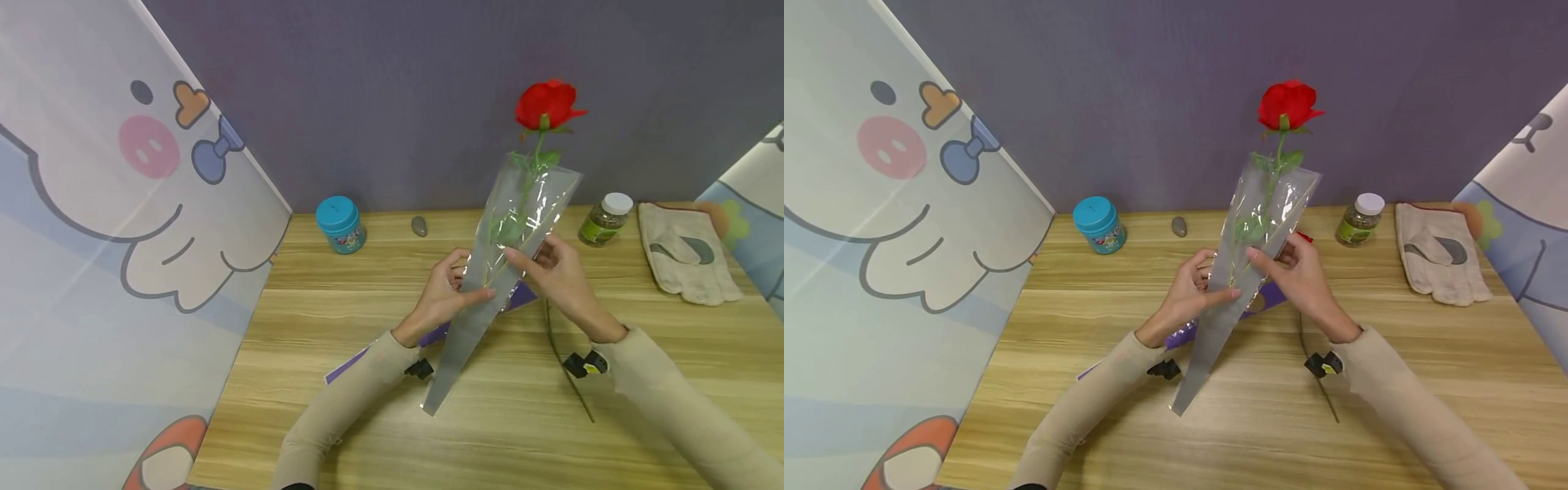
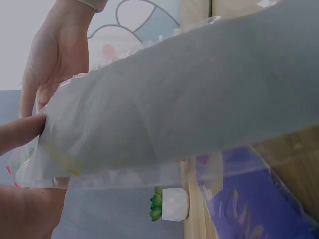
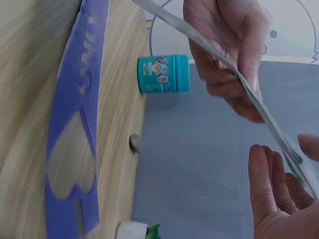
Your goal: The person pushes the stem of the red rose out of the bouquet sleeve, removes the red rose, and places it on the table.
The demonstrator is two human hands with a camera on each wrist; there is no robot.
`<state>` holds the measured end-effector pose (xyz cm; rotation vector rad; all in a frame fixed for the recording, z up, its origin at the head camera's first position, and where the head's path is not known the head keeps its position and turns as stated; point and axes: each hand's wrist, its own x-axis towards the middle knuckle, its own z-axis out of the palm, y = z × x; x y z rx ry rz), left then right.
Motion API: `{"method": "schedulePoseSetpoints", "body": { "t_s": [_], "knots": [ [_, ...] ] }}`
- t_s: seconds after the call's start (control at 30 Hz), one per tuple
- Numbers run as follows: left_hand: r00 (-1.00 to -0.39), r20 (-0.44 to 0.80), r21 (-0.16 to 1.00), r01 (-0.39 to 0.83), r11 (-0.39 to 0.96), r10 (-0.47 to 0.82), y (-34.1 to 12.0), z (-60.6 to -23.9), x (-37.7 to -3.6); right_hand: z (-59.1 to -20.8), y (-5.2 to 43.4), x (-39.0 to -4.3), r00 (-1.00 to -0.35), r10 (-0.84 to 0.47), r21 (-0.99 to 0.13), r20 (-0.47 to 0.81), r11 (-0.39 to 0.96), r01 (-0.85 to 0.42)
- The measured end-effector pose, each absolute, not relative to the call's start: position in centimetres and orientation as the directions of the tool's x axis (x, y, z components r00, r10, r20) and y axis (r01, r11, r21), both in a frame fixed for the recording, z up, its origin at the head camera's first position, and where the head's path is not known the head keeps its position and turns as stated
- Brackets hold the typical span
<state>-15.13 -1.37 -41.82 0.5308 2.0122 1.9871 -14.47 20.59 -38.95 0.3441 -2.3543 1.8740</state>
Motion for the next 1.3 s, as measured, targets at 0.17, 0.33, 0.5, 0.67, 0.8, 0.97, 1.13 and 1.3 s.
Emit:
{"method": "schedulePoseSetpoints", "body": {
  "t_s": [0.17,0.33,0.5,0.67,0.8,0.97,1.13,1.3],
  "knots": [
    [-0.904,0.066,0.998,0.067,-0.012,0.423,-1.8,-42.0,-15.0,-38.1,21.7,-15.3,-0.956,-0.088,-0.96,0.281,-0.022,-0.28],
    [-0.907,0.068,0.997,0.077,0.004,0.415,-2.4,-42.2,-14.9,-36.3,23.7,-16.3,-0.949,-0.03,-0.942,0.315,-0.128,-0.309],
    [-0.902,0.073,0.996,0.091,0.021,0.425,-2.8,-42.5,-14.8,-33.8,25.5,-17.6,-0.94,0.02,-0.929,0.341,-0.147,-0.34],
    [-0.896,0.069,0.995,0.096,0.038,0.439,-2.9,-42.9,-14.4,-32.0,26.2,-18.7,-0.938,0.049,-0.93,0.343,-0.121,-0.347],
    [-0.89,0.079,0.994,0.106,0.035,0.45,-2.7,-43.1,-14.0,-31.3,26.2,-19.0,-0.963,0.005,-0.954,0.27,-0.135,-0.268],
    [-0.879,0.087,0.992,0.119,0.039,0.469,-2.3,-43.3,-13.9,-31.4,26.1,-19.2,-0.993,-0.049,-0.968,0.108,-0.233,-0.093],
    [-0.872,0.085,0.99,0.129,0.06,0.481,-2.1,-43.5,-13.8,-32.1,26.0,-19.4,-0.998,-0.049,-0.975,0.045,-0.219,-0.033],
    [-0.867,0.081,0.99,0.125,0.058,0.491,-1.9,-43.6,-13.8,-32.5,25.8,-19.5,-0.998,-0.019,-0.976,0.066,-0.209,-0.061]
  ]
}}
